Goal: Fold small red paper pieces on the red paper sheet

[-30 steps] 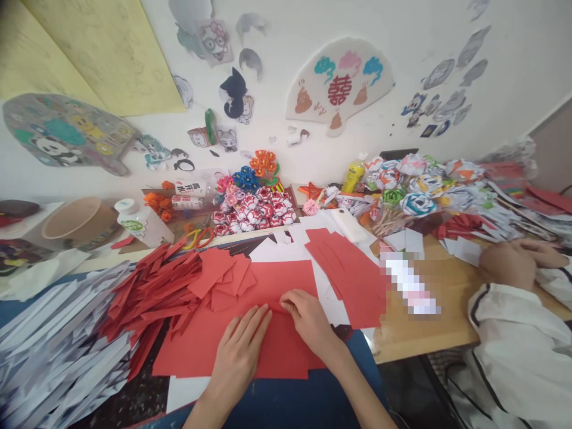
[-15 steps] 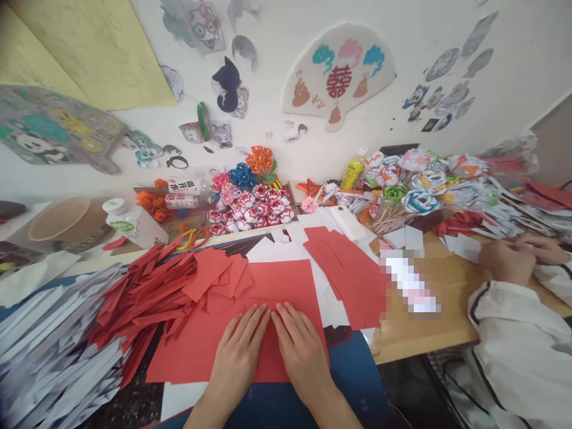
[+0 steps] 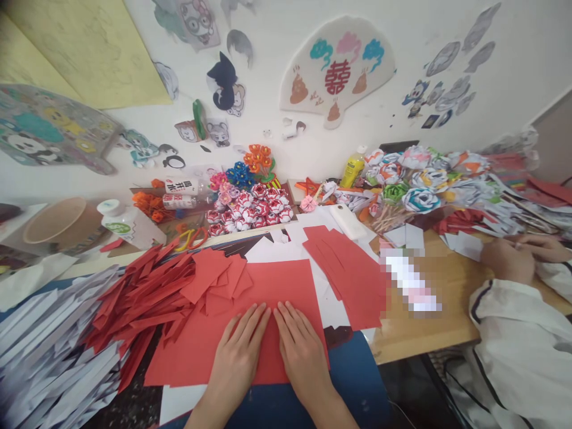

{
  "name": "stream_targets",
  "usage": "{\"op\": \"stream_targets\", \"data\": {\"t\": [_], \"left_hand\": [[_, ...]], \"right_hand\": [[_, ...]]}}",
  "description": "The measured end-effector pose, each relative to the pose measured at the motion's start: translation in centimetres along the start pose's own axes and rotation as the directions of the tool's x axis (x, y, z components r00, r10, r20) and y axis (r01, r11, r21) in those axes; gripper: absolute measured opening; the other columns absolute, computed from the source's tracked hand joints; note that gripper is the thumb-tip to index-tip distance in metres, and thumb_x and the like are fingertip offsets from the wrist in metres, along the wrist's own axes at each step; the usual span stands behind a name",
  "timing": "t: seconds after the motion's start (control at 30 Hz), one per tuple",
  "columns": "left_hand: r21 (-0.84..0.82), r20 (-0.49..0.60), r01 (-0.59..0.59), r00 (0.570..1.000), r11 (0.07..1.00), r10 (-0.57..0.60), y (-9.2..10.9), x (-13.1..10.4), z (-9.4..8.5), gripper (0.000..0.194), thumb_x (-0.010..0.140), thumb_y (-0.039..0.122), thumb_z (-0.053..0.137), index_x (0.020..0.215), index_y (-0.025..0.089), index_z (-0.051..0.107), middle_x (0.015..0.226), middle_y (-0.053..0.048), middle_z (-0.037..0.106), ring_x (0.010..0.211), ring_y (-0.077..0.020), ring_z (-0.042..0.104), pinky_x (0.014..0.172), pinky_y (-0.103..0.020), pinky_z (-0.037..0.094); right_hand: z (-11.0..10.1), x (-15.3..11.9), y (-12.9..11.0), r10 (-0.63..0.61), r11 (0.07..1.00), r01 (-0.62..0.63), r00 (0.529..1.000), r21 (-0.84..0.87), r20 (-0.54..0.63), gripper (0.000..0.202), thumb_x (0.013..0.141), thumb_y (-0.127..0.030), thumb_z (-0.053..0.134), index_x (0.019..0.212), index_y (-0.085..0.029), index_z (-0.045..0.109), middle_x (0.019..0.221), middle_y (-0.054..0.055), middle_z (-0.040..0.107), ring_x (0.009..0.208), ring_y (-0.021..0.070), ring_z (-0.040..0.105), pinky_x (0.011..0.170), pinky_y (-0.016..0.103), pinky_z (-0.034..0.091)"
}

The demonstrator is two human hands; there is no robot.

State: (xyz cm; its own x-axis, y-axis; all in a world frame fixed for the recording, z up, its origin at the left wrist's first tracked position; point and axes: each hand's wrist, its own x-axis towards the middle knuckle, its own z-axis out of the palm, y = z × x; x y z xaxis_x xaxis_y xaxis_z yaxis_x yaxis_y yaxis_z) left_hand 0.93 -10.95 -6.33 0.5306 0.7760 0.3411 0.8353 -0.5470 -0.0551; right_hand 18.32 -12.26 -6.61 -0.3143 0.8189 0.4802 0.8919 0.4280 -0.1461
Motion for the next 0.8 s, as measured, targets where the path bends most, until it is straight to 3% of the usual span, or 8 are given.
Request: {"op": "stream_targets", "data": {"t": [0.5, 0.8], "left_hand": [[-0.024, 0.053, 0.027, 0.998, 0.999, -0.025, -0.1, -0.2, 0.2, 0.051, 0.09, 0.012, 0.034, 0.139, 0.021, 0.046, 0.145, 0.0, 0.046, 0.133, -0.0179, 0.04, 0.106, -0.035, 0.033], [0.013, 0.103, -0.086, 0.991, 0.996, 0.084, -1.2, 0.2, -0.3, 0.052, 0.089, 0.009, 0.034, 0.138, 0.019, 0.046, 0.143, -0.002, 0.048, 0.131, -0.0196, 0.043, 0.103, -0.037, 0.036]], "right_hand": [[-0.2, 0.3, -0.1, -0.014, 0.998, 0.014, 1.0, -0.067, 0.001, 0.044, 0.089, -0.002, 0.036, 0.126, -0.01, 0.059, 0.132, 0.01, 0.058, 0.122, 0.0227, 0.054, 0.097, 0.039, 0.052], [0.7, -0.2, -0.6, -0.006, 0.99, 0.009, 1.0, -0.143, 0.024, 0.045, 0.087, 0.0, 0.036, 0.123, -0.009, 0.062, 0.131, 0.013, 0.059, 0.121, 0.0254, 0.055, 0.098, 0.039, 0.051]]}}
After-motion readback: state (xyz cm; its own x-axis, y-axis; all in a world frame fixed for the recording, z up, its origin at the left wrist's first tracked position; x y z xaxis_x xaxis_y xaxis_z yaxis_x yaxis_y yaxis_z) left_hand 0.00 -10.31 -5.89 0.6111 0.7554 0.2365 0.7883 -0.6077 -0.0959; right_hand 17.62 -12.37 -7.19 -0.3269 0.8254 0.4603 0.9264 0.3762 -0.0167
